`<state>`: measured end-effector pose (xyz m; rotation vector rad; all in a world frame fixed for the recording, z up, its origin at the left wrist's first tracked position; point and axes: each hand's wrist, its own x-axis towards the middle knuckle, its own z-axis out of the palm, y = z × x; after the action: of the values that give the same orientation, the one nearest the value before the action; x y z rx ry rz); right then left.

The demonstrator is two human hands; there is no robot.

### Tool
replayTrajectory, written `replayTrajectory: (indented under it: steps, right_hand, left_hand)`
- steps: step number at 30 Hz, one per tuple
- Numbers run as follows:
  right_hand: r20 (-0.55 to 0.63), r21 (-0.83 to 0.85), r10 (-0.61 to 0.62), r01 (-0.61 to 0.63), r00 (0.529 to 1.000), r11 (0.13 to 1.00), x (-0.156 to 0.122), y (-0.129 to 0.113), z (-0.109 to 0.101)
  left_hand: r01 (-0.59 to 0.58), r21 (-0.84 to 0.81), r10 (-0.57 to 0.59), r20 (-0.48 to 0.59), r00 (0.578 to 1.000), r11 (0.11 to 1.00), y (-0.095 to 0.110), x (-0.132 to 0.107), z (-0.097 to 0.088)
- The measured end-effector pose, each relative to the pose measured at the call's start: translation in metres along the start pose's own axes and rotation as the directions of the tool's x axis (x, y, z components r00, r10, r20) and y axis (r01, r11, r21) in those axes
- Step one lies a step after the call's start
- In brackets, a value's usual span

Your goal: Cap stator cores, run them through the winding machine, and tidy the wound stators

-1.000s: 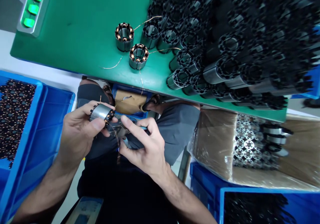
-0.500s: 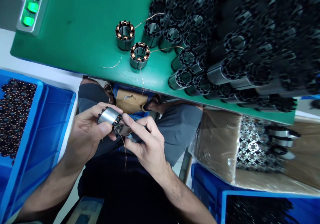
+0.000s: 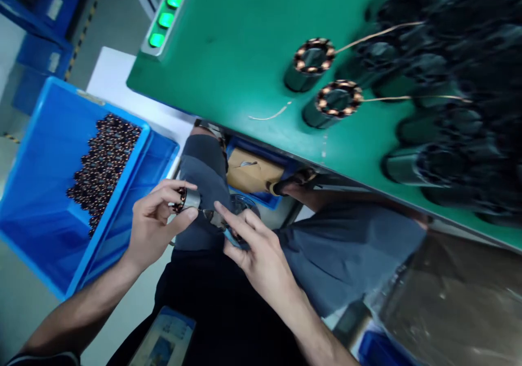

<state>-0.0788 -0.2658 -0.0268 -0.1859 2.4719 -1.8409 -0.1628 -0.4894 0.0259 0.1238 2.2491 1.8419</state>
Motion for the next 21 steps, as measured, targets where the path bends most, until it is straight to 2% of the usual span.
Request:
replayTrajectory:
  steps: [3,6,10,12,13,14,16,18,19,21]
  right_hand:
    - [0.022,-0.005,-0.023,0.023,0.999,1.000,0.004,-0.006,0.021]
    - [0.011,-0.006,-0.045,0.045,0.999,0.999,0.009,-0.013,0.031]
    - [-0.032,-0.052,0.014,-0.015,0.999,0.999,0.012,-0.012,0.026]
    - [-0.054,-0.081,0.101,-0.106,0.993,0.991,0.011,0.000,0.016]
    - [-0.057,-0.094,0.160,-0.165,0.985,0.982,0.009,0.009,0.010]
    - [-0.054,-0.107,0.219,-0.224,0.974,0.969,0.007,0.019,0.003]
    - [-0.052,-0.144,0.331,-0.335,0.942,0.931,0.000,0.045,-0.013]
    - [-0.071,-0.187,0.412,-0.418,0.908,0.889,-0.011,0.071,-0.026]
    - [-0.090,-0.204,0.443,-0.452,0.892,0.868,-0.017,0.083,-0.031]
    - [-0.107,-0.219,0.488,-0.500,0.866,0.838,-0.029,0.104,-0.037]
  left_hand:
    - [0.050,0.008,-0.049,-0.077,0.996,0.999,0.001,-0.020,-0.022]
    - [0.121,-0.183,-0.153,-0.170,0.974,0.976,-0.004,-0.026,-0.015]
    - [0.198,-0.530,-0.355,-0.210,0.911,0.824,-0.005,-0.016,0.009]
    - [0.208,-0.579,-0.392,-0.213,0.895,0.789,0.003,-0.012,0.003]
    - [0.200,-0.569,-0.388,-0.232,0.892,0.798,0.007,-0.013,-0.009]
    - [0.194,-0.539,-0.380,-0.258,0.888,0.819,0.010,-0.015,-0.026]
    - [0.161,-0.415,-0.327,-0.369,0.870,0.896,0.012,-0.022,-0.079]
    - [0.140,-0.202,-0.223,-0.489,0.843,0.969,0.007,-0.034,-0.150]
    - [0.120,-0.055,-0.130,-0.544,0.829,0.991,0.003,-0.041,-0.188]
    - [0.128,0.237,0.045,-0.609,0.792,0.963,-0.002,-0.057,-0.262]
